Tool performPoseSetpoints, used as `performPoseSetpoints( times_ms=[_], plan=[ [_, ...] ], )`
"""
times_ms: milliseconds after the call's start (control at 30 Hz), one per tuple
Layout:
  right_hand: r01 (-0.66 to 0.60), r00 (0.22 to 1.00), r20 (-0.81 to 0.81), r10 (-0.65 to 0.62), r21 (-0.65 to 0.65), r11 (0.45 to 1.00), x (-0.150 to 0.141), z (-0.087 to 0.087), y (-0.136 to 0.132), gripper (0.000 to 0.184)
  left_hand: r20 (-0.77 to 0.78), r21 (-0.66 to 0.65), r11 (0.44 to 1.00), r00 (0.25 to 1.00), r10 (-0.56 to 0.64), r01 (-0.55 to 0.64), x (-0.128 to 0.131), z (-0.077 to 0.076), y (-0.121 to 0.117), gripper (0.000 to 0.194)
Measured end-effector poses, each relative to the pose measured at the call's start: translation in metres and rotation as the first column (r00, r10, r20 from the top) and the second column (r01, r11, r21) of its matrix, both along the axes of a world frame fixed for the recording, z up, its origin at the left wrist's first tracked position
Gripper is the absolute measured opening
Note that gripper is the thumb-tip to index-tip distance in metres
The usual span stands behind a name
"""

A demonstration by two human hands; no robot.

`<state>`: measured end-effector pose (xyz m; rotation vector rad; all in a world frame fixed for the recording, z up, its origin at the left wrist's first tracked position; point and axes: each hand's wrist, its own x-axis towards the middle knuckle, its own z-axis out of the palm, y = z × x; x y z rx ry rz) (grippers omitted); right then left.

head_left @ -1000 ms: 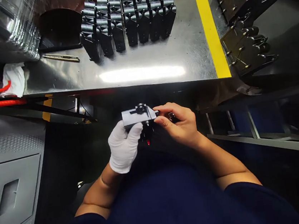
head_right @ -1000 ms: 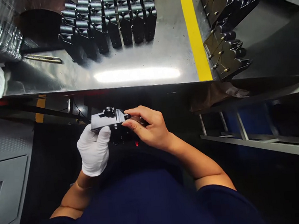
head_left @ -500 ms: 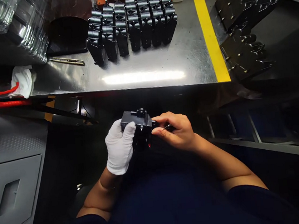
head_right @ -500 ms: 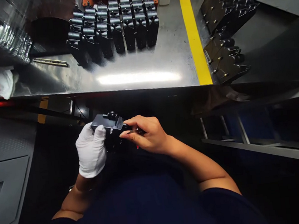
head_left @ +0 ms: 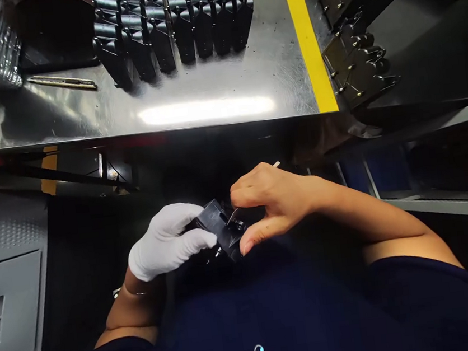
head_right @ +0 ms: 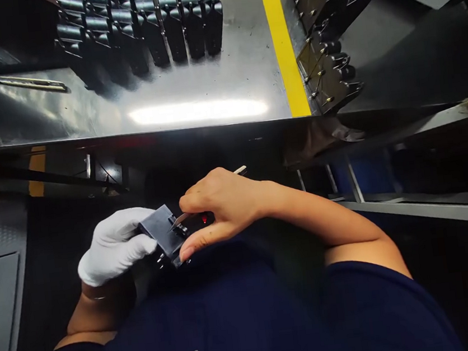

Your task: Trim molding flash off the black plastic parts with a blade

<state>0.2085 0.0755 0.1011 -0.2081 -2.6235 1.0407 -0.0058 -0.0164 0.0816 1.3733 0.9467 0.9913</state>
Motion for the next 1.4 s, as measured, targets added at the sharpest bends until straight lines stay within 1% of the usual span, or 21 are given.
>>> performPoseSetpoints(
  times_ms=[167,233,333,433,500,567,700,800,867,933,1000,1100,1200,1267,1400],
  plan=[
    [-0.086,0.996,0.027,0.088,-0.077,0.993,-0.002,-0.002,-0.001,0.051,-0.035,-0.016,0.999,0.998,-0.052,0.052,-0.001,0.000,0.001,0.022],
    [-0.081,0.997,0.006,0.082,-0.088,0.993,-0.001,-0.003,-0.002,0.049,-0.050,-0.046,0.998,0.998,-0.038,0.035,-0.001,0.000,0.001,0.021],
    [-0.041,0.999,-0.014,0.040,-0.071,0.997,-0.001,-0.002,-0.002,0.046,-0.063,-0.085,0.996,0.998,-0.008,0.002,-0.002,-0.002,0.002,0.023],
    [-0.029,1.000,0.004,0.029,-0.045,0.999,-0.001,0.000,-0.002,0.046,-0.091,-0.106,0.994,0.996,-0.020,0.011,-0.003,-0.003,0.002,0.027],
    [-0.036,0.999,0.034,0.038,-0.053,0.998,-0.001,0.001,-0.002,0.047,-0.107,-0.119,0.993,0.994,-0.033,0.020,-0.003,-0.003,0.003,0.029],
    [-0.046,0.996,0.077,0.053,-0.091,0.995,-0.001,0.001,-0.002,0.047,-0.116,-0.120,0.992,0.992,-0.042,0.028,-0.003,-0.004,0.003,0.030],
    [-0.078,0.984,0.141,0.110,-0.211,0.974,0.001,-0.001,-0.002,0.046,-0.109,-0.117,0.993,0.993,-0.047,0.034,-0.002,-0.006,0.003,0.027],
    [-0.107,0.979,0.136,0.153,-0.298,0.949,0.002,-0.004,-0.002,0.045,-0.092,-0.116,0.990,0.992,-0.090,0.079,-0.002,-0.006,0.003,0.025],
    [-0.125,0.980,0.106,0.167,-0.327,0.937,0.003,-0.005,-0.002,0.046,-0.100,-0.122,0.989,0.990,-0.097,0.084,-0.002,-0.007,0.003,0.025],
    [-0.114,0.987,0.075,0.144,-0.310,0.944,0.003,-0.006,-0.003,0.047,-0.119,-0.137,0.989,0.990,-0.076,0.059,-0.003,-0.007,0.003,0.027],
    [-0.073,0.993,0.071,0.094,-0.255,0.964,0.003,-0.005,-0.003,0.046,-0.128,-0.149,0.988,0.990,-0.066,0.047,-0.003,-0.008,0.004,0.028],
    [-0.037,0.992,0.111,0.056,-0.161,0.986,0.003,-0.003,-0.004,0.046,-0.140,-0.168,0.983,0.986,-0.092,0.068,-0.004,-0.009,0.004,0.029],
    [-0.024,0.989,0.143,0.036,-0.083,0.996,0.003,-0.002,-0.006,0.049,-0.154,-0.179,0.981,0.983,-0.098,0.069,-0.004,-0.010,0.004,0.030],
    [-0.007,0.991,0.136,0.012,-0.035,0.999,0.003,-0.001,-0.007,0.050,-0.145,-0.179,0.983,0.987,-0.073,0.046,-0.004,-0.012,0.004,0.030],
    [0.058,0.995,0.082,-0.066,0.089,0.994,0.001,-0.002,-0.009,0.048,-0.115,-0.188,0.981,0.993,0.029,-0.051,-0.003,-0.015,0.005,0.032]
  ],
)
